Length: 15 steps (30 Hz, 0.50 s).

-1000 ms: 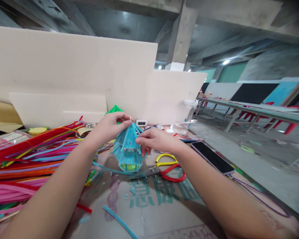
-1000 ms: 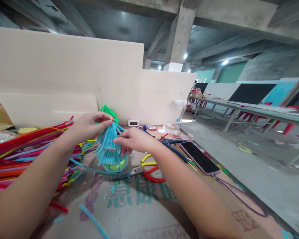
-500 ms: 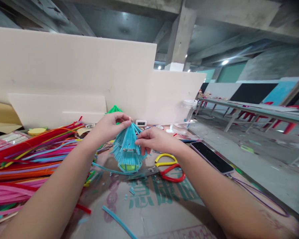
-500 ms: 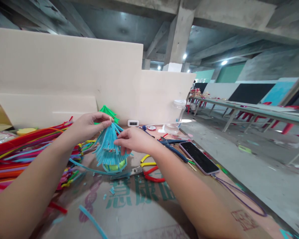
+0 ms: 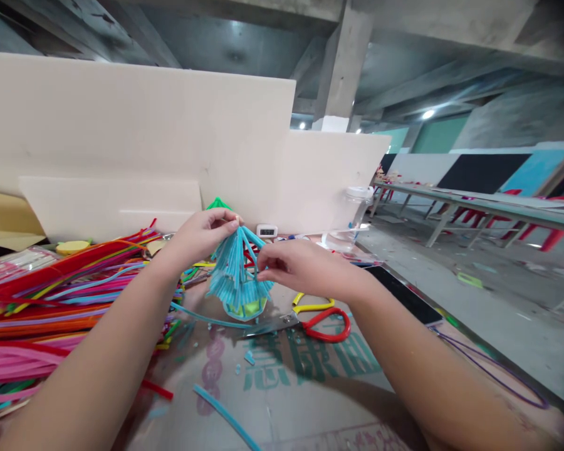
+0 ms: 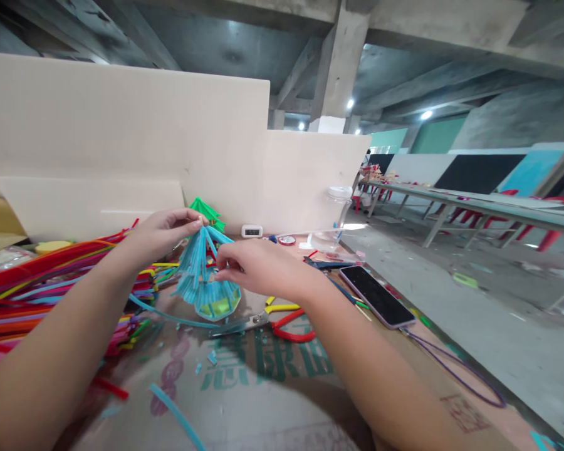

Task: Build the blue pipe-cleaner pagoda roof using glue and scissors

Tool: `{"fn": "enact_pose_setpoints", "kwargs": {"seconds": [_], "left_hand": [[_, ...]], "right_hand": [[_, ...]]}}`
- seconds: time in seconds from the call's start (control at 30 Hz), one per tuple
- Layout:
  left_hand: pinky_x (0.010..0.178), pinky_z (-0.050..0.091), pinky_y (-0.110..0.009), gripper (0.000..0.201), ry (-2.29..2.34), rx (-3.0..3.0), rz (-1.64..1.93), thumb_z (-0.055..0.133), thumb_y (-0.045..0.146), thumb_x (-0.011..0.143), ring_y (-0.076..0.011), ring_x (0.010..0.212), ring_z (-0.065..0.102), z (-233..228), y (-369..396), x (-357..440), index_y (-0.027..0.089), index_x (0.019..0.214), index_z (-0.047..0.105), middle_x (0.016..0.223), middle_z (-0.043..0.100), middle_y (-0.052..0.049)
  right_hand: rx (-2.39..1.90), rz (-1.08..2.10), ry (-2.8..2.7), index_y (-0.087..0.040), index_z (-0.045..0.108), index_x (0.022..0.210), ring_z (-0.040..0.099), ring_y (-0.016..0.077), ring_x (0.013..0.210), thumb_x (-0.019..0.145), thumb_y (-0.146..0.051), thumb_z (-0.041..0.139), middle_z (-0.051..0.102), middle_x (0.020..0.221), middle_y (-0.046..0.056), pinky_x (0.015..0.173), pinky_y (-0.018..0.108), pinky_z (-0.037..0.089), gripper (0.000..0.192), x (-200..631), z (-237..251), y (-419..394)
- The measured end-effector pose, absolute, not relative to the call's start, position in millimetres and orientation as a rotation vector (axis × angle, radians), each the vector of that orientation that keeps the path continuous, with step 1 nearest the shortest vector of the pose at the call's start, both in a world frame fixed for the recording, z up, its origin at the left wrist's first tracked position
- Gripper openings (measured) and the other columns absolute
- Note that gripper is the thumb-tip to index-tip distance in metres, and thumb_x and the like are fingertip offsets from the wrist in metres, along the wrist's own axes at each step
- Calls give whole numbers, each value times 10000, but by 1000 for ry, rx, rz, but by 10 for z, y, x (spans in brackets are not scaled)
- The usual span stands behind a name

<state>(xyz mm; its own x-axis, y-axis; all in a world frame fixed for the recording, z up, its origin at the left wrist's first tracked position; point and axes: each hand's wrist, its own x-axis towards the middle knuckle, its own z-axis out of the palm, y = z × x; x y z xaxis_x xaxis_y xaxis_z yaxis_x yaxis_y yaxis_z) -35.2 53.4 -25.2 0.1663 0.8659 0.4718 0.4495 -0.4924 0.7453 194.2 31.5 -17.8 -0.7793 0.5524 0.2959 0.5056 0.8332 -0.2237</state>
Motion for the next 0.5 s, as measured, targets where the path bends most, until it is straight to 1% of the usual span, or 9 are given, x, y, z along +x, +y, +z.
{"fn": "enact_pose_setpoints", "kwargs": {"seconds": [0.07, 0.23, 0.33, 0.4, 0.43, 0.5], "left_hand": [[683, 465, -270, 394, 1222, 2030, 1270, 617, 527, 789, -185, 781, 616, -258, 540, -362, 157, 919, 646, 867, 683, -45], [595, 450, -256, 403, 1248, 2045, 1236, 593, 541, 806, -176, 719, 613, -309, 589, -379, 170, 949, 660, 859, 691, -42], [575, 439, -248, 396, 1255, 2027, 1251, 591, 533, 806, -167, 696, 602, -327, 605, -372, 167, 943, 660, 830, 682, -36], [556, 424, -245, 390, 1259, 2027, 1251, 588, 527, 803, -163, 673, 588, -331, 611, -365, 165, 925, 662, 793, 668, -31], [549, 419, -245, 388, 1257, 2032, 1252, 584, 525, 803, -163, 670, 584, -332, 616, -364, 164, 921, 662, 785, 662, -31], [545, 413, -246, 387, 1247, 2045, 1260, 573, 526, 809, -167, 681, 586, -337, 625, -364, 164, 917, 661, 788, 659, -37]], "right_hand": [[-803, 248, -2693, -213, 687, 936, 539, 115, 653, 922, -362, 574, 669, 796, -2, 578, 245, 300, 188, 1961, -115, 314], [-775, 254, -2807, -220, 699, 935, 581, 131, 702, 909, -315, 573, 690, 839, 6, 592, 238, 333, 160, 2002, 16, 294], [-840, 266, -2914, -231, 686, 914, 604, 149, 736, 891, -277, 586, 693, 842, 4, 620, 243, 368, 112, 2174, -78, 274], [-953, 250, -2936, -249, 676, 989, 622, 182, 830, 871, -236, 594, 699, 938, 23, 677, 260, 405, 144, 2367, -224, 279], [-1010, 262, -2943, -258, 665, 1057, 628, 200, 902, 855, -198, 598, 694, 1022, 38, 722, 272, 424, 222, 2468, -310, 291], [-1156, 273, -2954, -265, 658, 1130, 624, 230, 1012, 812, -151, 613, 650, 1180, 76, 766, 285, 450, 341, 2641, -481, 333]]}}
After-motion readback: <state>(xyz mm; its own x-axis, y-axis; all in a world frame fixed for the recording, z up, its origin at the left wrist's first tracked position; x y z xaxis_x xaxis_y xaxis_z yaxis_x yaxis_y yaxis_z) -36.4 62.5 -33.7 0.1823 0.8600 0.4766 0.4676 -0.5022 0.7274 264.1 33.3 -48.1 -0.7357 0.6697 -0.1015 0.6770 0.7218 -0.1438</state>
